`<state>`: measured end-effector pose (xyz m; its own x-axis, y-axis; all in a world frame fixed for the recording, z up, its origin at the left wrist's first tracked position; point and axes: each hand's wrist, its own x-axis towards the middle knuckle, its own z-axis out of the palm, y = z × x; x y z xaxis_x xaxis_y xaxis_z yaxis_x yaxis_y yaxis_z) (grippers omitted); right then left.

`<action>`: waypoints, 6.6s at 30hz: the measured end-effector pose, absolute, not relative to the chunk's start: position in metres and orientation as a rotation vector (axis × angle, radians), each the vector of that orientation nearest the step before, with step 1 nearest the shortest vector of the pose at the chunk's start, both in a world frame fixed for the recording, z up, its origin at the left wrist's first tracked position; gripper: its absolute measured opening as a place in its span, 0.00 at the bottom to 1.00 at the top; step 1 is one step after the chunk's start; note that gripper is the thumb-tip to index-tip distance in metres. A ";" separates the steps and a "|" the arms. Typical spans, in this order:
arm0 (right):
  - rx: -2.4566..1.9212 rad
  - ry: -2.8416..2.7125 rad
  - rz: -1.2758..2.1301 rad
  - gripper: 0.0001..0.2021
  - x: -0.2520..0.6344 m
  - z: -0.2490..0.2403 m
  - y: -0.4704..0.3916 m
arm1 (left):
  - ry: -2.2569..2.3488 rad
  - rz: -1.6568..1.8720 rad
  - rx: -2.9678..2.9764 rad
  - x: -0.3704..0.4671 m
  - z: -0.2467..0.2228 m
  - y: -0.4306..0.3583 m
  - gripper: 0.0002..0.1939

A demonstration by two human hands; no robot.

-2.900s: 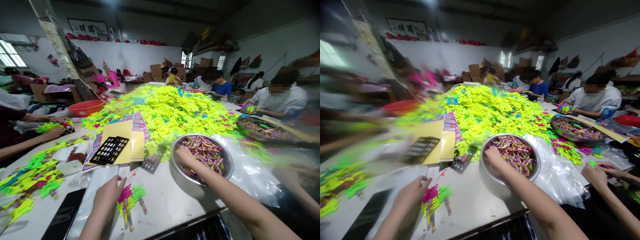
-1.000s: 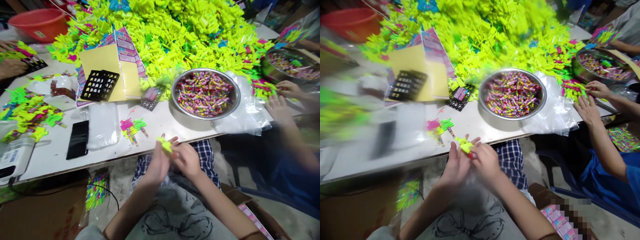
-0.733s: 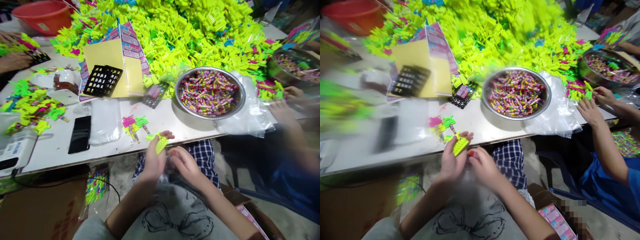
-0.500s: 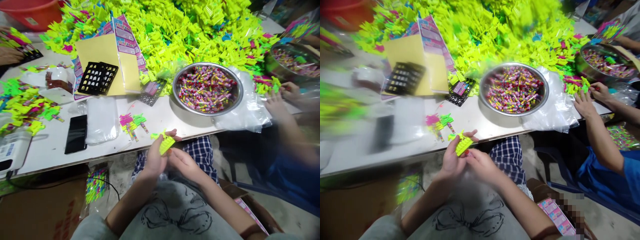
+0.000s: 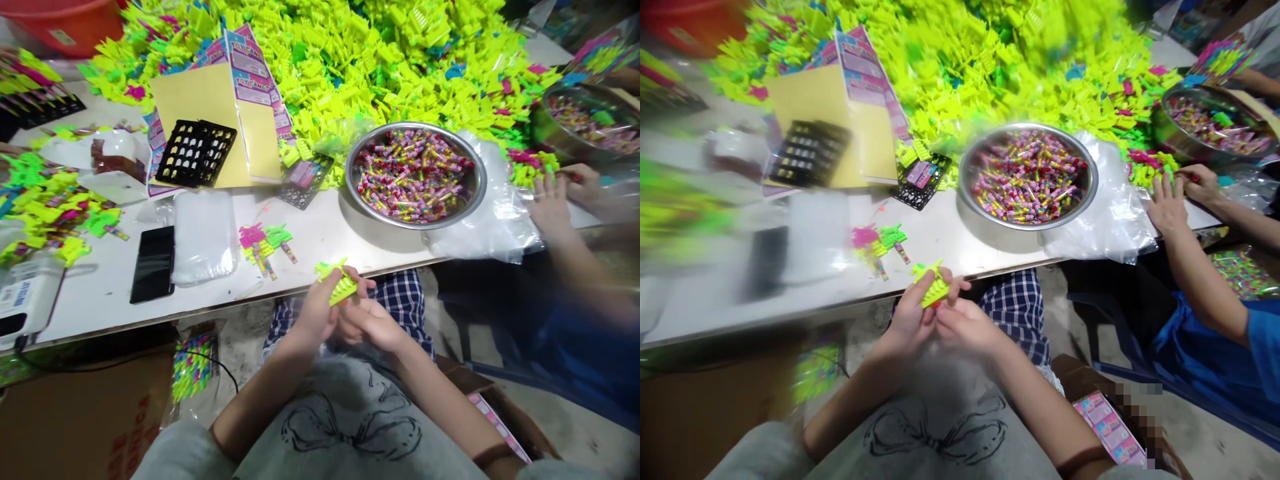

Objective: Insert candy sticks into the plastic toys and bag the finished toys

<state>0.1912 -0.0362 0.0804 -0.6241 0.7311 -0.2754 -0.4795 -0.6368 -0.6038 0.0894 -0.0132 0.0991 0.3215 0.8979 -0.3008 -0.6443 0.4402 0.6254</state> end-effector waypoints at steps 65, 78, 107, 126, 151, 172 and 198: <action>-1.359 -1.314 1.484 0.27 0.170 0.058 -0.058 | 0.933 1.404 0.400 0.082 0.061 -0.043 0.15; -1.404 -1.750 1.096 0.27 0.171 0.072 -0.053 | 0.778 1.444 0.300 0.083 0.076 -0.047 0.16; -1.933 -2.649 0.075 0.11 0.304 0.090 0.180 | 2.018 0.793 2.083 0.021 0.058 0.036 0.23; -1.498 -2.385 0.211 0.18 0.129 0.117 0.274 | 1.485 0.960 1.859 0.022 0.030 -0.030 0.14; -0.913 -2.250 1.016 0.21 0.180 0.124 0.037 | 1.030 1.195 0.350 0.019 0.066 -0.015 0.18; -0.961 -1.050 2.042 0.13 0.201 0.103 -0.027 | 1.398 1.273 0.713 0.076 0.092 -0.020 0.19; -1.033 -1.141 1.819 0.16 0.208 0.082 -0.035 | 1.400 1.149 0.771 0.087 0.092 -0.022 0.19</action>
<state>0.2077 -0.0348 0.0820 -0.4016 0.8834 -0.2415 -0.1674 -0.3301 -0.9290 0.0875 -0.0224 0.0925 -0.1744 0.9246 -0.3386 -0.1519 0.3145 0.9370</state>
